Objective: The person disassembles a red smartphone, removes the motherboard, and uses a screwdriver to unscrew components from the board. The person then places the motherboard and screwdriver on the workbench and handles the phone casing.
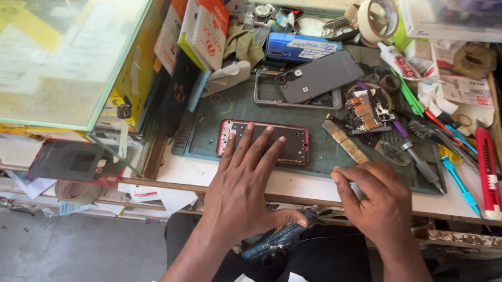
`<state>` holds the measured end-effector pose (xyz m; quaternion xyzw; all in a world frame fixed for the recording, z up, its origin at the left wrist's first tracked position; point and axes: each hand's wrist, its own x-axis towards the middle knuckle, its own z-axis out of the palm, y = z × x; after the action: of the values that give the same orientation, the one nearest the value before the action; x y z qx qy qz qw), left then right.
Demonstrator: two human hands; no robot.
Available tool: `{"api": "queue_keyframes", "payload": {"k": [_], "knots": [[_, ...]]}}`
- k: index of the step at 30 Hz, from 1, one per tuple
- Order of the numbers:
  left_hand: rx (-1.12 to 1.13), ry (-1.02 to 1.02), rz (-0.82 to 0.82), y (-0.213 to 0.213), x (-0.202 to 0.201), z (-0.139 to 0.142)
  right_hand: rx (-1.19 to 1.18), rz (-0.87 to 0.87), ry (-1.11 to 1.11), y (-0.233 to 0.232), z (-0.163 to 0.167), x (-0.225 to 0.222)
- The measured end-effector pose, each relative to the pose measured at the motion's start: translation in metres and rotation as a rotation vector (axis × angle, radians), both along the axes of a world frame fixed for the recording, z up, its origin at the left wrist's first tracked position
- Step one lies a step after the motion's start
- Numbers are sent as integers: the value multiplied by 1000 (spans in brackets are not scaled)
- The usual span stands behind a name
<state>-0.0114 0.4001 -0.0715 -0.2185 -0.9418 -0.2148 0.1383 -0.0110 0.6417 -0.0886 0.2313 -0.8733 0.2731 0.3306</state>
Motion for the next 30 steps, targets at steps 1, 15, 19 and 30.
{"api": "queue_keyframes", "payload": {"k": [1, 15, 19, 30], "knots": [[21, 10, -7, -1, 1, -1, -5, 2, 0, 0, -1, 1], [336, 73, -125, -51, 36, -13, -50, -12, -46, -11, -13, 6], [361, 85, -145, -64, 50, -7, -45, -27, -112, -32, -8, 21], [483, 85, 364, -150, 202, -74, 10, 586, -37, -146, -16, 36]]}}
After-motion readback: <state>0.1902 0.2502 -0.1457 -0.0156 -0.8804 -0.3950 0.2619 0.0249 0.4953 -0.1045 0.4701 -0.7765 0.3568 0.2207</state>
